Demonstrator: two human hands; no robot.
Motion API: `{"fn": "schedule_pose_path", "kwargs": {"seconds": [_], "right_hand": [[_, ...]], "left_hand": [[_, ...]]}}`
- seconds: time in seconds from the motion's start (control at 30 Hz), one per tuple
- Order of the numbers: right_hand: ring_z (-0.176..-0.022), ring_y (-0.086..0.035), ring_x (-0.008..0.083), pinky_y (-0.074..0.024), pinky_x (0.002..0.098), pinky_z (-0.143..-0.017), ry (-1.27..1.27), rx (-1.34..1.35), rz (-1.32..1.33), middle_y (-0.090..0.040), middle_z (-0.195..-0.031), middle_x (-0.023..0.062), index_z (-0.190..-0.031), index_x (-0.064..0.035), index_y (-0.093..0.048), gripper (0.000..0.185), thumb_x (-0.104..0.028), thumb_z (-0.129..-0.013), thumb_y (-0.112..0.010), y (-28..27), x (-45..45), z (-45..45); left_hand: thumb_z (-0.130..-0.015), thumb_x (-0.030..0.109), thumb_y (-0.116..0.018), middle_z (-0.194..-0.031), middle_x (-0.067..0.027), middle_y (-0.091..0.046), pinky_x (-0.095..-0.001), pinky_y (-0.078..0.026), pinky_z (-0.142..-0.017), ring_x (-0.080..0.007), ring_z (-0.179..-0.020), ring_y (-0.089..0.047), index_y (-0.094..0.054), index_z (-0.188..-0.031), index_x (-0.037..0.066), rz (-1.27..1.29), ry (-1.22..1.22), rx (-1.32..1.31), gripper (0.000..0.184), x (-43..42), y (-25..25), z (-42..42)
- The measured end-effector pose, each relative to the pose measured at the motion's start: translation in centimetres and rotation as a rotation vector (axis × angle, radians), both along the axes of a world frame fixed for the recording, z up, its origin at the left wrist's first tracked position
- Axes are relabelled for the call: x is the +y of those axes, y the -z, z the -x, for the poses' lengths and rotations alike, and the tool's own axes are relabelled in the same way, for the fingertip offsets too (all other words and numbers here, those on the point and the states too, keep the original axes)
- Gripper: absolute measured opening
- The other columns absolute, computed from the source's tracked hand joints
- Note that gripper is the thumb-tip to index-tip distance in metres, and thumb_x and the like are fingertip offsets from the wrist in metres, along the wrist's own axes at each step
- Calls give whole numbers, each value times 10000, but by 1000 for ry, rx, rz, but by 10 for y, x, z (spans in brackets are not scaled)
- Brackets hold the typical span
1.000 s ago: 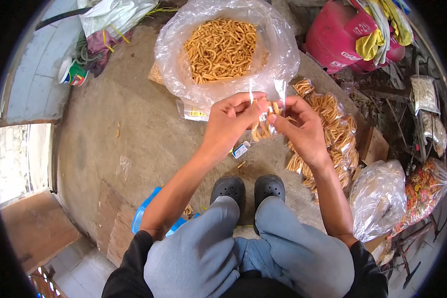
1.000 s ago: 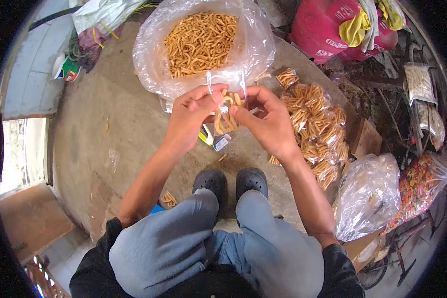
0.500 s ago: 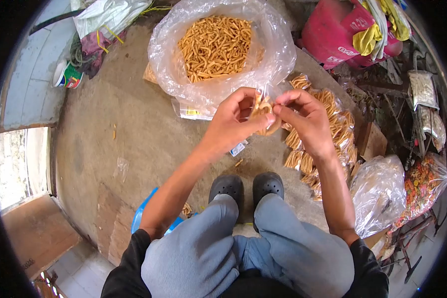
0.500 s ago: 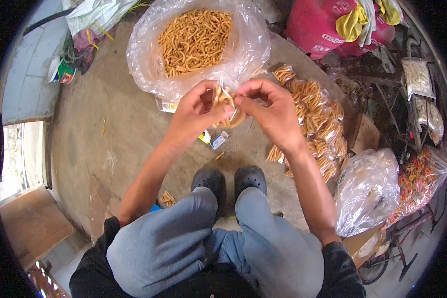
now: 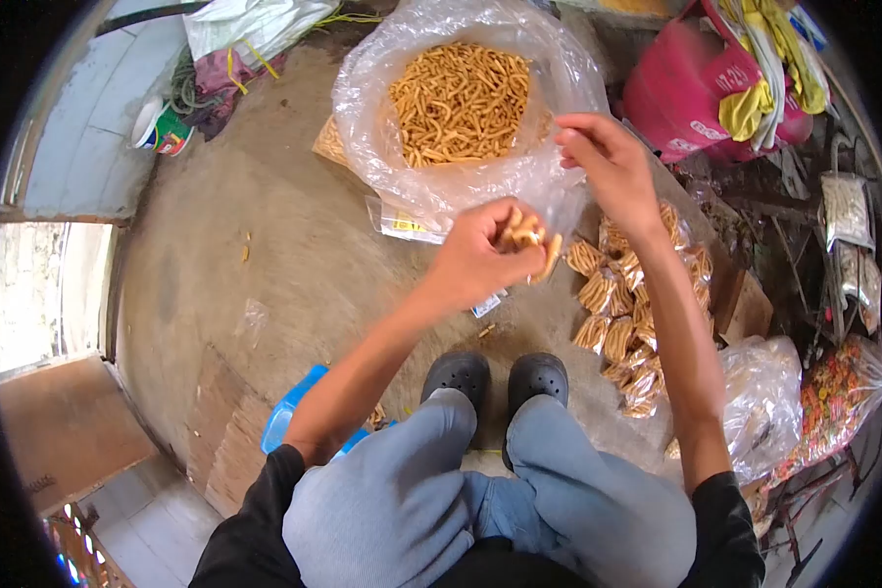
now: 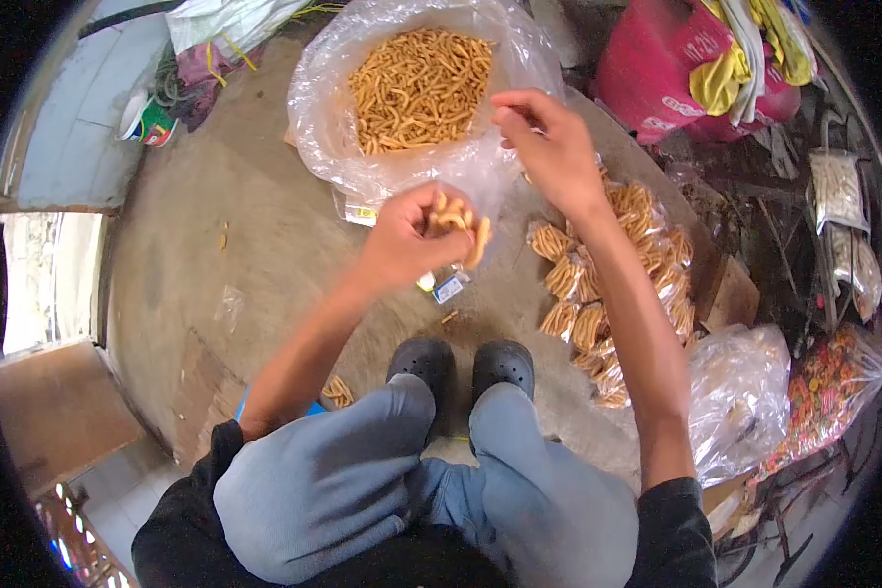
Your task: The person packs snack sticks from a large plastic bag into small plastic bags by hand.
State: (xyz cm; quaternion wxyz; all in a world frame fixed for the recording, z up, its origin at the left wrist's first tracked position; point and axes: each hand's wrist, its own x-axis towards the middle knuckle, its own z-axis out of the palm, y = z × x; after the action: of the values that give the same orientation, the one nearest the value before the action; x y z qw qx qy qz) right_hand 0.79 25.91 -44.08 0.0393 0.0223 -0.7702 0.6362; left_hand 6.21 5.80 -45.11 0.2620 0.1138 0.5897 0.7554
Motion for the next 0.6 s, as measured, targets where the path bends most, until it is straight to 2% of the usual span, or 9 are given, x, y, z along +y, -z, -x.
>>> {"fn": "schedule_pose_path", "kwargs": {"seconds": [0.03,0.07,0.13,0.17,0.23,0.33,0.43,0.5,0.6], "right_hand": [[-802,-613,134,-504,284,-739,-68,49,-164,-678,-927,72,-1062,-21,-651,216,-148,-896,-600,7,-4,16],[-802,-613,134,-504,284,-739,-74,59,-161,-678,-927,72,-1062,-21,-651,216,-148,-896,-600,14,-11,31],[-845,-649,234,-510,347,-784,-217,89,-417,-685,-971,114,-1046,-43,-669,221,-89,-846,-588,26,-34,61],[-845,-649,234,-510,347,-784,-221,99,-413,-685,-971,114,-1046,-43,-669,221,-89,-846,-588,30,-46,73],[-937,-639,319,-500,408,-836,-331,80,-748,-669,-1033,157,-1055,-70,-679,292,-16,-805,-539,38,-66,93],[-1018,-614,338,-484,442,-868,-369,61,-847,-652,-1085,167,-1066,-98,-685,353,15,-773,-522,82,-85,121],[-1028,-607,338,-482,437,-877,-350,154,-858,-644,-1078,168,-1072,-120,-688,351,-8,-772,-545,117,-89,126],[-1011,-606,344,-481,442,-854,-318,168,-801,-638,-1047,161,-1022,-110,-691,307,-10,-768,-551,109,-93,117],[-973,-611,342,-482,445,-809,-224,155,-757,-640,-988,160,-955,-87,-680,240,-13,-766,-552,101,-95,110]], "left_hand": [[-800,4,-684,-929,-23,-624,-236,-504,-696,-71,-791,-589,-570,-985,26,32,67,7,218,0,1,-2],[-798,12,-696,-923,-10,-617,-230,-496,-714,-59,-800,-574,-568,-982,33,71,74,18,225,0,-4,-4],[-802,25,-702,-918,-2,-613,-228,-493,-723,-56,-809,-570,-569,-982,37,59,63,17,224,0,-5,-8],[-806,38,-707,-913,6,-609,-225,-489,-732,-52,-817,-567,-570,-983,41,43,61,7,224,1,-6,-9],[-817,62,-711,-921,10,-608,-224,-487,-750,-50,-841,-563,-575,-985,50,66,58,2,217,-2,-11,-9],[-842,86,-699,-951,6,-616,-229,-486,-747,-53,-861,-562,-567,-992,57,68,36,21,202,-6,-19,-13],[-894,132,-654,-976,-3,-617,-230,-481,-742,-57,-873,-562,-539,-1015,65,96,22,72,180,-8,-20,-15],[-921,201,-625,-878,-8,-553,-233,-503,-591,-61,-767,-547,-503,-1056,62,47,3,108,229,-9,-19,-17],[-940,255,-594,-931,-31,-554,-251,-535,-576,-82,-794,-560,-477,-1103,72,84,9,3,272,-15,-30,-20]]}}
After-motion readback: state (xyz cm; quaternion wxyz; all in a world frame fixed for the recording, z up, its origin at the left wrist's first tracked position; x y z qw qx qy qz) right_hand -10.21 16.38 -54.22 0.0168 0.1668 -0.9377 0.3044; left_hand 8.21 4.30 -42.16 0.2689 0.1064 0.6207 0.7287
